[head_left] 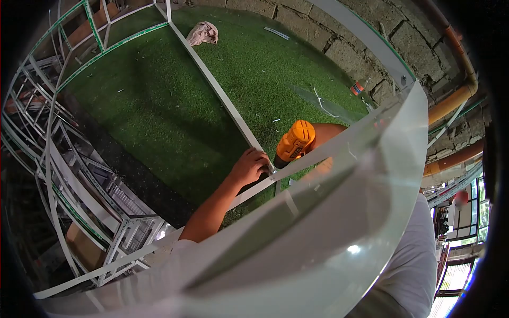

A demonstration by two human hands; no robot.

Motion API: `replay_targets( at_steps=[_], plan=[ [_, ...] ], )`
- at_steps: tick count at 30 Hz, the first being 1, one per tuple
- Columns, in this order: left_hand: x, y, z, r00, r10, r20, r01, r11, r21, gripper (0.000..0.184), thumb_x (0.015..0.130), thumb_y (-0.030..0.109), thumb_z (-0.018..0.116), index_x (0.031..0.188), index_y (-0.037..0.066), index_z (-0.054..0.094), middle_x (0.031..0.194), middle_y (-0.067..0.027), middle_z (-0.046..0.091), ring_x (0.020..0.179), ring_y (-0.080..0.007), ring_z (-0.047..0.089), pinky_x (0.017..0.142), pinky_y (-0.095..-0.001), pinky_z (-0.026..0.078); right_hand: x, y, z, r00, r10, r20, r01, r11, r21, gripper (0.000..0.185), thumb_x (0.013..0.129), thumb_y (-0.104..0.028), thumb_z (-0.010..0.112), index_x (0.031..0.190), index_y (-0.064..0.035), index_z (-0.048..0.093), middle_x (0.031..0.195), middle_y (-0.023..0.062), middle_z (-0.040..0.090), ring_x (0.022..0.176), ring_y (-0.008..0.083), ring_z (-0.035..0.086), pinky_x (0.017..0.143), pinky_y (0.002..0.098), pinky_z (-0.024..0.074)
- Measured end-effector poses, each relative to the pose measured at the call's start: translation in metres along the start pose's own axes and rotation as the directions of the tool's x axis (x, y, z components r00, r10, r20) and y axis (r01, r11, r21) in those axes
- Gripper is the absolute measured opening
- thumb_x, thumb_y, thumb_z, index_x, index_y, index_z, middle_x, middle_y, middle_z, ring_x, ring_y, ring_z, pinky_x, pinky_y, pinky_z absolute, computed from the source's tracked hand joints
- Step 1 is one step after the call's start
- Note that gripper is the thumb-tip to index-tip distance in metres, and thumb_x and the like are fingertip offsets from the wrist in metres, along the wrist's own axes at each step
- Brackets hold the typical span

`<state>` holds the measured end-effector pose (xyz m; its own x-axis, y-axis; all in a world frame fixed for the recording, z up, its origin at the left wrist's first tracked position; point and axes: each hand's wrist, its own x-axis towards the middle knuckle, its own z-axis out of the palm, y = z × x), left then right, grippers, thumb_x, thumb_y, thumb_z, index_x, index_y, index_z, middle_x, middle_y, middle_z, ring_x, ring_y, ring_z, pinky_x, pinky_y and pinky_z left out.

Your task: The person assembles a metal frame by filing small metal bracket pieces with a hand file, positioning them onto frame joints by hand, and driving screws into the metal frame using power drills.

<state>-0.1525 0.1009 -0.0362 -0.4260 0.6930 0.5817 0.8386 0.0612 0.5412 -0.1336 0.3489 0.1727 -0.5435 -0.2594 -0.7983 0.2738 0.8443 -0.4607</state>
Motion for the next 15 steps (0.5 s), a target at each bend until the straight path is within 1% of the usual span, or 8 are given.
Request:
replay_targets(
  at_steps=[5,9,11,15],
  plan=[
    [0.0009,0.0018,0.0001,1.000,-0.011,-0.007,0.011,1.000,0.007,0.023,0.068,0.010,0.076,0.087,0.011,0.064,0.100,0.0022,0.063,0.106,-0.0187,0.058,0.102,-0.0413,0.041,-0.0017,0.0017,0.0023,1.000,0.005,-0.004,-0.005,1.000,-0.006,0.053,0.070,-0.010,0.077,0.118,-0.0042,0.057,0.107,0.0082,0.064,0.096,0.0179,0.062,0.082,0.0334,0.0509],
    [0.0019,0.0029,-0.0013,1.000,-0.011,0.000,0.011,1.000,0.014,0.022,0.068,0.010,0.076,0.087,0.011,0.064,0.100,0.0024,0.063,0.105,-0.0186,0.058,0.102,-0.0410,0.041,-0.0032,0.0026,0.0034,1.000,0.007,-0.003,-0.007,1.000,-0.010,0.054,0.070,-0.010,0.078,0.119,-0.0042,0.057,0.108,0.0082,0.064,0.097,0.0179,0.062,0.083,0.0335,0.0508],
    [0.0024,0.0049,-0.0033,1.000,-0.024,0.003,0.024,0.999,-0.035,0.023,0.067,0.009,0.077,0.086,0.011,0.064,0.100,0.0026,0.063,0.106,-0.0184,0.058,0.102,-0.0408,0.041,-0.0031,0.0025,0.0024,1.000,0.011,-0.006,-0.011,1.000,-0.015,0.054,0.070,-0.010,0.078,0.119,-0.0042,0.056,0.108,0.0083,0.064,0.098,0.0179,0.062,0.083,0.0336,0.0507],
    [0.0018,0.0046,-0.0032,1.000,-0.023,0.009,0.023,1.000,-0.008,0.025,0.066,0.009,0.077,0.087,0.012,0.064,0.100,0.0028,0.063,0.106,-0.0183,0.058,0.102,-0.0408,0.041,-0.0025,0.0034,0.0017,1.000,0.015,-0.006,-0.015,1.000,-0.022,0.055,0.070,-0.009,0.078,0.120,-0.0042,0.056,0.109,0.0083,0.064,0.098,0.0178,0.062,0.084,0.0338,0.0505]
  ],
)
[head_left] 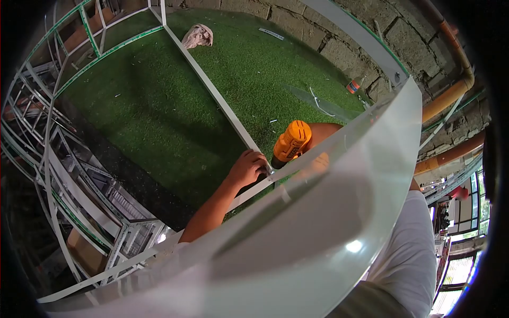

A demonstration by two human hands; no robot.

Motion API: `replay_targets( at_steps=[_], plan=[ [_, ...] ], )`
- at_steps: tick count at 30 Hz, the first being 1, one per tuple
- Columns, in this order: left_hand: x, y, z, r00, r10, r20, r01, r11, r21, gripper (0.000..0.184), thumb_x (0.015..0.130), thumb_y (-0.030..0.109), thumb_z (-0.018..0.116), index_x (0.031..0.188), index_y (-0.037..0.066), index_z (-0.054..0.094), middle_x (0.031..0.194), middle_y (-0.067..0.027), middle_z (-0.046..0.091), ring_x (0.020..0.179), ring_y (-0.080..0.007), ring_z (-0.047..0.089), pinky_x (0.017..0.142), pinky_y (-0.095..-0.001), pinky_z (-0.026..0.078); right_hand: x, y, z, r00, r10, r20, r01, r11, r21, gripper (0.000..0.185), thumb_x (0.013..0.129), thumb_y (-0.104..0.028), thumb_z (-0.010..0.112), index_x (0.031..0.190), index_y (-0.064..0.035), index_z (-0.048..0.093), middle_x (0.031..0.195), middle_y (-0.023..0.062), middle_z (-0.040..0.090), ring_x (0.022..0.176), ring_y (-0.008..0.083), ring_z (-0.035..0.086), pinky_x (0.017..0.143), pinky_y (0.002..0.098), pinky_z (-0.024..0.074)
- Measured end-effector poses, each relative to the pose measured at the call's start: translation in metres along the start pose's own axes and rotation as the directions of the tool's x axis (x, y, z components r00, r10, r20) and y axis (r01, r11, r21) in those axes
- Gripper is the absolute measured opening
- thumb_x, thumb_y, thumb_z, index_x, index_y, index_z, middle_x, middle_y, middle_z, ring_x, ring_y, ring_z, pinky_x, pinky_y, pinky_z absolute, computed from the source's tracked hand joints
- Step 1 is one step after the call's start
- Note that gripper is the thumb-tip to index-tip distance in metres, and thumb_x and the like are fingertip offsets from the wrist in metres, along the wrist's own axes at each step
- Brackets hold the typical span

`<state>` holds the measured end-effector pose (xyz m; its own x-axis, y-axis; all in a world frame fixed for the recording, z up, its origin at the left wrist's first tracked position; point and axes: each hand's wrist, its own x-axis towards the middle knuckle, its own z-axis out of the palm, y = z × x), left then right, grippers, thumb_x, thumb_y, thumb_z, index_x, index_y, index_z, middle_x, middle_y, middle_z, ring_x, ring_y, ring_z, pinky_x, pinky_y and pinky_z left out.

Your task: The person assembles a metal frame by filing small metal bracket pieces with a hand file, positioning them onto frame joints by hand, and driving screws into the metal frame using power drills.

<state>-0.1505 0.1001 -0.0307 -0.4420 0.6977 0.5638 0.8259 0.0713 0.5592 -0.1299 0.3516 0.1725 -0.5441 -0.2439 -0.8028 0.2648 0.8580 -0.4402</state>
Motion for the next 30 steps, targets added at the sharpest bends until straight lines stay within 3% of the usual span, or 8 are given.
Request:
replay_targets(
  at_steps=[23,27,30],
  plan=[
    [-0.002,-0.005,0.005,1.000,0.008,-0.016,-0.008,1.000,0.009,0.024,0.069,0.012,0.076,0.090,0.012,0.065,0.102,0.0031,0.063,0.108,-0.0178,0.058,0.103,-0.0418,0.041,0.001,0.002,-0.002,1.000,0.001,-0.012,-0.001,1.000,-0.010,0.060,0.070,-0.009,0.078,0.124,-0.0043,0.054,0.114,0.0085,0.063,0.103,0.0177,0.061,0.089,0.0348,0.0495],
    [0.000,-0.005,0.004,1.000,-0.004,-0.003,0.004,1.000,0.003,0.024,0.069,0.012,0.077,0.089,0.012,0.064,0.102,0.0030,0.063,0.108,-0.0178,0.057,0.102,-0.0419,0.041,-0.012,0.011,0.001,0.993,-0.051,-0.110,0.058,0.997,0.054,0.061,0.070,-0.009,0.079,0.125,-0.0044,0.053,0.115,0.0085,0.063,0.104,0.0177,0.061,0.090,0.0350,0.0493],
    [0.000,-0.003,0.003,1.000,-0.005,-0.002,0.005,1.000,0.001,0.024,0.069,0.012,0.077,0.089,0.012,0.063,0.102,0.0029,0.063,0.109,-0.0182,0.057,0.102,-0.0422,0.041,-0.047,0.040,0.019,0.933,-0.113,-0.341,0.181,0.967,0.177,0.062,0.070,-0.009,0.079,0.126,-0.0044,0.053,0.116,0.0086,0.063,0.104,0.0177,0.061,0.091,0.0351,0.0492]
  ],
)
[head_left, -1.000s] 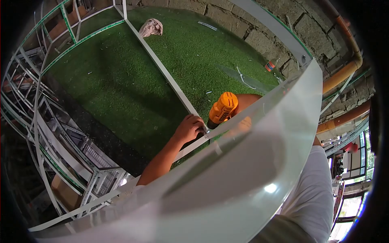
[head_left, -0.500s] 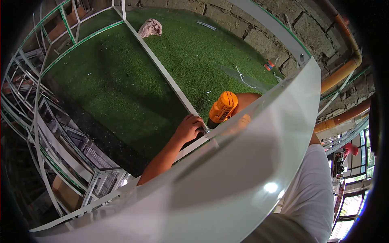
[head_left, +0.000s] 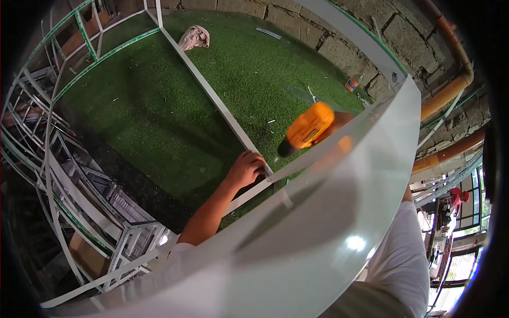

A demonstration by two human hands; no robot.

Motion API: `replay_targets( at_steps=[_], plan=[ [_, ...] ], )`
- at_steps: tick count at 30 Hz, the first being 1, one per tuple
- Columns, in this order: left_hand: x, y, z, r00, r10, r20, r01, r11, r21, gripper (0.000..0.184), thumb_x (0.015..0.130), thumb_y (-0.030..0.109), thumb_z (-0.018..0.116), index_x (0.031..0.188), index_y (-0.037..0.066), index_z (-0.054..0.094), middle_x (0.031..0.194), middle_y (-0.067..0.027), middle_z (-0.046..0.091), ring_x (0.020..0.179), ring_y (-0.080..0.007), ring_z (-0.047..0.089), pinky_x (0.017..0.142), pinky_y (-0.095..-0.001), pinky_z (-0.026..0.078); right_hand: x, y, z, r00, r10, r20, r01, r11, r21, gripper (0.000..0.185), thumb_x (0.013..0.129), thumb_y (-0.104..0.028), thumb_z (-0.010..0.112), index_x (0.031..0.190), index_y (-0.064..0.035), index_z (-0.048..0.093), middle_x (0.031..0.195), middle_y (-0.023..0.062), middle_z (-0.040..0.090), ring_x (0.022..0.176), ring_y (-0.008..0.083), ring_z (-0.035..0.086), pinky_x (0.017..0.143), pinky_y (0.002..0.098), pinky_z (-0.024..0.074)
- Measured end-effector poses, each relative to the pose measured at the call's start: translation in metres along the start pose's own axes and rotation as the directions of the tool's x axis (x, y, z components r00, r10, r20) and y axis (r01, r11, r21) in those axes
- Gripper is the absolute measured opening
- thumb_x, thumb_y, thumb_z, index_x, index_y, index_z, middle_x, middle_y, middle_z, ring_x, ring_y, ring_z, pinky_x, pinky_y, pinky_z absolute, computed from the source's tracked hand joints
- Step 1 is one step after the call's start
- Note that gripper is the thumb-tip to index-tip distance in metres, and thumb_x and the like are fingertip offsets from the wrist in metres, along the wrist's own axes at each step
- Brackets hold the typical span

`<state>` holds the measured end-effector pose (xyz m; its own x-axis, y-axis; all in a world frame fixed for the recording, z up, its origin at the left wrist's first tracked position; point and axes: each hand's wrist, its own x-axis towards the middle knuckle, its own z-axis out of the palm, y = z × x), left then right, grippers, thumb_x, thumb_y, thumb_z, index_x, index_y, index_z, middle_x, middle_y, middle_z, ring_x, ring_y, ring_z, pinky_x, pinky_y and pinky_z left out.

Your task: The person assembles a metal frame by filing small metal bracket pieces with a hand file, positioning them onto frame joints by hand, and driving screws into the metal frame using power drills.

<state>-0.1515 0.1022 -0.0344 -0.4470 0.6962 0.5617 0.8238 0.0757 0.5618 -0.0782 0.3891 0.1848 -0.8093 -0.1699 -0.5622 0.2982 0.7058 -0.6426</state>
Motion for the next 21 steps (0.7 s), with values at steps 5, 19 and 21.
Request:
replay_targets(
  at_steps=[5,19,21],
  plan=[
    [0.001,-0.005,0.000,0.999,0.048,0.006,-0.049,0.999,0.024,0.029,0.068,0.014,0.078,0.093,0.012,0.062,0.104,0.0006,0.063,0.109,-0.0205,0.057,0.102,-0.0431,0.040,-0.102,0.082,0.051,0.852,-0.049,-0.521,0.169,0.968,0.185,0.063,0.070,-0.008,0.079,0.127,-0.0044,0.052,0.117,0.0086,0.063,0.105,0.0176,0.061,0.092,0.0353,0.0490],
    [0.003,-0.001,0.005,0.995,0.088,0.042,-0.091,0.993,0.081,0.032,0.068,0.017,0.081,0.092,0.008,0.062,0.103,-0.0061,0.060,0.103,-0.0282,0.057,0.092,-0.0433,0.043,-0.216,0.129,0.462,0.103,0.537,-0.837,-0.528,0.743,0.412,0.094,0.064,-0.018,0.075,0.146,-0.0060,0.032,0.119,0.0248,0.051,0.104,0.0443,0.055,0.088,0.0473,0.0471],
    [0.002,0.000,0.004,0.995,0.083,0.060,-0.087,0.994,0.071,0.032,0.068,0.018,0.080,0.092,0.008,0.062,0.103,-0.0064,0.061,0.103,-0.0286,0.057,0.092,-0.0436,0.043,-0.212,0.134,0.471,0.124,0.516,-0.848,-0.502,0.770,0.395,0.092,0.064,-0.012,0.073,0.146,-0.0044,0.032,0.121,0.0252,0.049,0.108,0.0442,0.052,0.092,0.0466,0.0447]
  ],
)
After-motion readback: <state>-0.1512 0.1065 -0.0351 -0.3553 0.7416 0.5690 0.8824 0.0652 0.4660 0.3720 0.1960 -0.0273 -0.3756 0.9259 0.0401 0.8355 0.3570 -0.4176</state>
